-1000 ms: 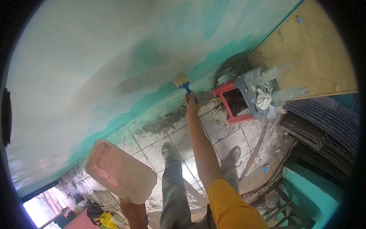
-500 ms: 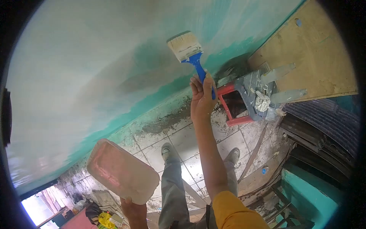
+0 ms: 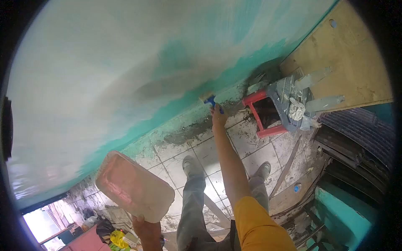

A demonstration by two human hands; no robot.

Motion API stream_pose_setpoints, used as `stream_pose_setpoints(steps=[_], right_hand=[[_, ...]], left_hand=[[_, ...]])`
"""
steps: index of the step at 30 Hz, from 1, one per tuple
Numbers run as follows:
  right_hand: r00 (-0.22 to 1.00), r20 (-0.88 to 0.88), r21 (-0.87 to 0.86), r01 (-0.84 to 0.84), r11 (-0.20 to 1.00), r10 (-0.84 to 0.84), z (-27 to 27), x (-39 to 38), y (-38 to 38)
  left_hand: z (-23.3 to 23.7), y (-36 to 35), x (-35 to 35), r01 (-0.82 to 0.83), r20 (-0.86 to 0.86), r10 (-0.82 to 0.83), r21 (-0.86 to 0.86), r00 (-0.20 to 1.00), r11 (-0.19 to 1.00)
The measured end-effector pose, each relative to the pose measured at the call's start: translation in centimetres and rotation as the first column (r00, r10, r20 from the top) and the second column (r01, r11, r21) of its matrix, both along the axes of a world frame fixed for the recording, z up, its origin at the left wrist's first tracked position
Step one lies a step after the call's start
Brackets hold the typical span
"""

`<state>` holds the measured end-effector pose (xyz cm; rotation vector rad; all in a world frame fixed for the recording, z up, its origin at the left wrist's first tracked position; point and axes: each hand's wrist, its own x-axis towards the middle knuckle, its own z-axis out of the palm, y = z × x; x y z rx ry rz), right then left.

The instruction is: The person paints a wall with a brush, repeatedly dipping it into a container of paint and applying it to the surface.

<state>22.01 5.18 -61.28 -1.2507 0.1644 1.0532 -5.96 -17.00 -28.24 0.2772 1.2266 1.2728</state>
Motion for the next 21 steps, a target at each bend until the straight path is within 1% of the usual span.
stream_pose_setpoints(steps=[1,2,4,5,6,7,8,9,10,11,12,13,14,16,17,19,20,21], right_hand=[[0.989,0.1,-0.133,-0.098,0.986,0.111,0.0,0.1,0.0],[0.989,0.101,-0.132,-0.098,0.986,0.112,0.0,0.1,0.0],[0.942,0.296,-0.012,-0.159,0.987,0.155,3.6,0.0,0.8],[0.941,0.299,-0.01,-0.159,0.987,0.155,6.3,-0.5,1.3],[0.952,0.282,0.071,-0.141,0.987,0.116,10.0,-1.0,1.9],[0.962,0.261,0.152,-0.118,0.981,0.075,13.5,-1.2,2.2],[0.962,0.263,0.154,-0.113,0.982,0.069,16.6,-1.1,1.9],[0.973,0.229,0.252,-0.082,0.964,0.023,19.6,-1.3,1.2],[0.981,0.192,0.346,-0.049,0.937,-0.02,21.2,-1.5,0.7],[0.981,0.194,0.344,-0.046,0.938,-0.023,21.6,-1.6,0.3],[0.992,0.108,0.442,0.006,0.897,-0.06,21.8,-1.6,-0.1],[0.996,0.016,0.532,0.067,0.844,-0.089,21.6,-1.6,-0.3],[0.995,0.013,0.529,0.075,0.845,-0.097,20.6,-1.7,-0.2],[0.998,-0.037,0.552,0.057,0.832,-0.043,16.6,-2.3,0.3],[0.998,-0.043,0.545,0.066,0.836,-0.051,14.3,-3.1,0.5],[0.997,-0.06,0.458,0.074,0.886,-0.053,9.2,-4.6,1.1],[0.996,-0.059,0.4,0.08,0.913,-0.062,7.5,-5.2,1.1],[0.996,-0.065,0.402,0.088,0.911,-0.068,6.4,-5.6,1.3]], left_hand=[[0.4,0.1,0.2,-0.039,0.055,0.038,0.022,0.998,0.999],[0.8,0.1,0.5,-0.078,0.114,0.073,0.042,0.991,0.996],[1.5,0.3,1.4,-0.08,0.119,0.074,0.053,0.99,0.995],[1.7,0.4,1.6,-0.084,0.117,0.076,0.064,0.99,0.994],[1.6,0.2,1.4,-0.083,0.12,0.075,0.066,0.99,0.994],[1.4,-0.1,1.0,-0.049,0.085,0.046,0.024,0.995,0.999],[1.3,-0.1,0.7,-0.015,0.049,0.016,-0.021,0.999,1.0],[1.4,-0.1,0.6,-0.011,0.05,0.012,-0.023,0.999,1.0],[1.5,0.0,0.5,-0.005,0.06,0.007,-0.029,0.998,1.0],[1.4,0.0,0.3,0.001,0.07,0.002,-0.036,0.998,0.999],[1.2,0.0,0.1,0.005,0.072,-0.002,-0.038,0.997,0.999],[0.9,0.0,-0.3,0.015,0.104,-0.015,-0.002,0.995,1.0],[0.6,0.0,-0.8,0.027,0.131,-0.031,0.032,0.991,0.999],[0.1,0.1,-1.7,0.03,0.117,-0.034,0.031,0.993,0.999],[-0.3,0.1,-2.3,0.023,0.113,-0.027,0.038,0.993,0.999],[-1.1,0.2,-3.7,0.051,0.092,-0.054,0.033,0.994,0.998],[-1.5,0.4,-4.4,0.073,0.073,-0.075,0.035,0.994,0.997],[-1.6,0.6,-4.8,0.079,0.067,-0.082,0.039,0.994,0.996]])
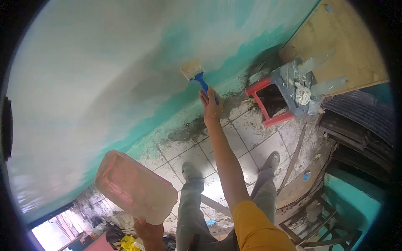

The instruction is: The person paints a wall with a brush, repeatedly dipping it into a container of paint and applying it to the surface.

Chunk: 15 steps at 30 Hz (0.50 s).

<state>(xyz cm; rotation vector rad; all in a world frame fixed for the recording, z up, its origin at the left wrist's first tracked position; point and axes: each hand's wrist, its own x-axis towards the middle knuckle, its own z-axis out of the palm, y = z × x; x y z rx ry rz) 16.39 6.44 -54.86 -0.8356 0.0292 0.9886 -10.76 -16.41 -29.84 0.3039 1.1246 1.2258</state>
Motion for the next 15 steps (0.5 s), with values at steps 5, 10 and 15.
stream_pose_setpoints(steps=[5,10,15], right_hand=[[0.997,0.004,-0.147,0.081,0.986,-0.082,-6.4,-1.2,-1.1],[0.989,0.145,-0.37,0.021,0.929,0.036,-9.9,-0.7,-1.7],[0.945,0.324,-0.319,0.059,0.946,0.051,1.0,0.6,1.1]], left_hand=[[0.1,1.1,-2.4,0.053,-0.022,-0.053,0.006,0.998,0.999],[-0.8,1.7,-4.6,0.091,-0.034,-0.091,0.0,0.995,0.996],[0.4,3.1,-3.6,0.135,-0.053,-0.134,0.009,0.99,0.991]])
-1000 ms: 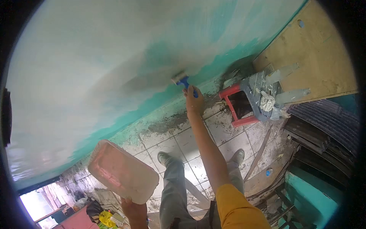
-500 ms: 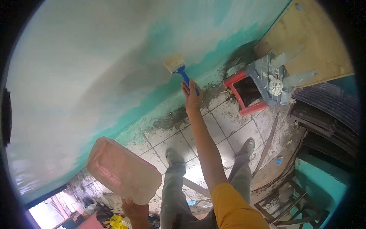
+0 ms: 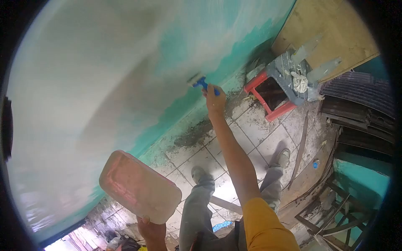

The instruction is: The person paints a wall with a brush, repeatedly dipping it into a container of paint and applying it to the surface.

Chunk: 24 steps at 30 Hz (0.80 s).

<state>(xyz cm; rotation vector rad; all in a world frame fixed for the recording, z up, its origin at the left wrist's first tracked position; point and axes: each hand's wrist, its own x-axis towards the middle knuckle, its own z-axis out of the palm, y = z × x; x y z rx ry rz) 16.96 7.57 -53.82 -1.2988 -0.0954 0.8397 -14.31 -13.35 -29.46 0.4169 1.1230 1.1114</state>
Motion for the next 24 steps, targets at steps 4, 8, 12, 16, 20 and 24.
stream_pose_setpoints(steps=[4,8,12,16,20,24], right_hand=[[0.998,0.007,0.225,0.057,0.973,-0.06,12.7,1.1,-0.4],[0.996,-0.085,0.484,0.075,0.872,-0.039,19.0,1.8,-2.2],[0.979,-0.196,0.573,0.075,0.816,0.048,16.1,1.2,-2.9],[0.948,-0.313,0.363,0.057,0.93,0.064,4.4,-0.4,-3.0],[0.952,-0.306,0.022,-0.027,0.999,0.033,-6.2,-2.0,-4.1],[0.949,-0.315,-0.2,-0.046,0.979,-0.02,-8.1,-3.0,-3.8]], left_hand=[[0.8,0.1,-0.3,0.055,0.026,-0.056,0.027,0.998,0.998],[2.6,-0.6,0.5,-0.057,-0.031,0.055,-0.043,0.998,0.997],[2.9,-1.7,1.4,-0.128,0.022,0.128,-0.003,0.992,0.992],[1.7,-2.9,2.4,-0.186,0.077,0.19,-0.064,0.979,0.981],[0.3,-3.6,3.0,-0.212,0.068,0.213,-0.025,0.975,0.977],[0.7,-3.5,2.9,-0.186,0.047,0.189,-0.055,0.981,0.981]])
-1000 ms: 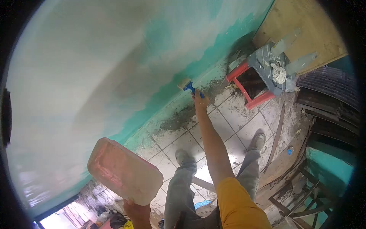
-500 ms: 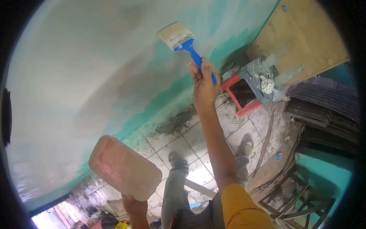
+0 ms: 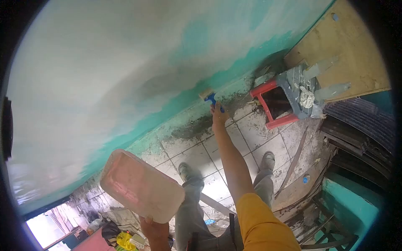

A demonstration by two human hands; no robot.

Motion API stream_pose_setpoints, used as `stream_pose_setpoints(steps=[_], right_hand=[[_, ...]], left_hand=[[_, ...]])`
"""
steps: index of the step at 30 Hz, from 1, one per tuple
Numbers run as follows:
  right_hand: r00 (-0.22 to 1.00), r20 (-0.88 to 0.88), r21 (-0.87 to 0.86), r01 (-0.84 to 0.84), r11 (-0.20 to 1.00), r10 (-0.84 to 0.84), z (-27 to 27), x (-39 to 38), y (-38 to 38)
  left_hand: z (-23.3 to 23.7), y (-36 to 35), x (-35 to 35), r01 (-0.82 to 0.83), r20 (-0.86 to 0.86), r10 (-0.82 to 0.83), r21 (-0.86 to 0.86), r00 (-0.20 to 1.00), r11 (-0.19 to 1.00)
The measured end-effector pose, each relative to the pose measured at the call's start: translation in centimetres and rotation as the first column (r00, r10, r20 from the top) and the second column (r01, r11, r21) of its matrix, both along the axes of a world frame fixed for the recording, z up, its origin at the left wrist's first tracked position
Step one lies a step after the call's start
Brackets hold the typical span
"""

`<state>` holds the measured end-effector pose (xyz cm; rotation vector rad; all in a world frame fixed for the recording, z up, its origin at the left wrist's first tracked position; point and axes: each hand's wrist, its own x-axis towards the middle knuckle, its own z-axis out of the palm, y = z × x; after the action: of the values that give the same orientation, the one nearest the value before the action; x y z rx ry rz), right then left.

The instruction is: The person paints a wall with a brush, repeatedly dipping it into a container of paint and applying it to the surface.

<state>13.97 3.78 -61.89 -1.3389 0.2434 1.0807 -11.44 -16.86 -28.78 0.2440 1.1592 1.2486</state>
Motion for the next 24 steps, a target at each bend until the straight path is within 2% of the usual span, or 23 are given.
stream_pose_setpoints(steps=[3,6,9,11,12,13,15,16,18,19,21,22,23,24], right_hand=[[0.997,0.07,0.081,0.018,0.997,-0.024,0.3,0.5,2.7],[0.992,0.127,0.112,-0.003,0.994,-0.011,4.3,1.2,4.6],[0.988,0.112,0.192,0.081,0.978,-0.104,8.8,1.8,4.2],[0.989,-0.012,0.425,0.14,0.894,-0.149,10.8,3.1,2.3],[0.994,0.003,0.499,0.092,0.862,-0.108,11.7,3.9,1.2],[0.994,0.001,0.495,0.093,0.864,-0.108,11.9,4.0,0.9],[0.977,-0.181,0.602,0.2,0.773,-0.112,12.2,4.3,0.3],[0.977,-0.183,0.602,0.202,0.773,-0.112,10.8,4.3,0.5],[0.97,-0.24,0.565,0.18,0.806,-0.048,6.7,3.7,1.4],[0.968,-0.245,0.564,0.183,0.806,-0.048,4.9,3.2,1.6],[0.973,-0.202,0.402,0.189,0.896,-0.115,2.0,2.2,2.1],[0.974,-0.202,0.4,0.178,0.899,-0.103,0.5,2.2,2.3],[0.983,-0.149,0.187,0.138,0.973,-0.111,-0.8,2.3,2.3],[0.989,-0.099,-0.036,0.107,0.994,-0.11,-0.9,2.1,2.2]], left_hand=[[0.0,0.0,-0.3,-0.029,-0.021,0.028,-0.005,0.999,1.0],[-0.2,0.3,-0.6,-0.005,-0.034,0.004,-0.017,0.999,1.0],[0.3,1.0,-0.3,-0.016,-0.022,0.016,-0.033,1.0,0.999],[0.6,1.5,-0.2,0.011,-0.014,-0.012,-0.021,1.0,1.0],[0.5,1.5,-0.4,0.014,-0.017,-0.014,-0.028,1.0,1.0],[0.2,1.5,-0.6,0.023,-0.035,-0.024,-0.036,0.999,0.999],[-0.2,1.5,-0.7,0.034,-0.051,-0.036,-0.047,0.998,0.998],[-0.5,1.6,-0.6,0.04,-0.05,-0.042,-0.041,0.998,0.998],[-0.7,1.9,-0.4,0.047,-0.057,-0.049,-0.033,0.997,0.998],[-0.5,2.1,0.1,0.033,-0.064,-0.034,-0.02,0.997,0.999],[-0.2,2.4,0.8,0.006,-0.071,-0.006,-0.008,0.997,1.0],[0.0,2.5,1.0,0.053,-0.117,-0.053,-0.003,0.992,0.999],[0.3,2.4,1.2,0.103,-0.165,-0.102,-0.003,0.981,0.995],[0.5,2.1,1.3,0.097,-0.173,-0.096,-0.006,0.98,0.995]])
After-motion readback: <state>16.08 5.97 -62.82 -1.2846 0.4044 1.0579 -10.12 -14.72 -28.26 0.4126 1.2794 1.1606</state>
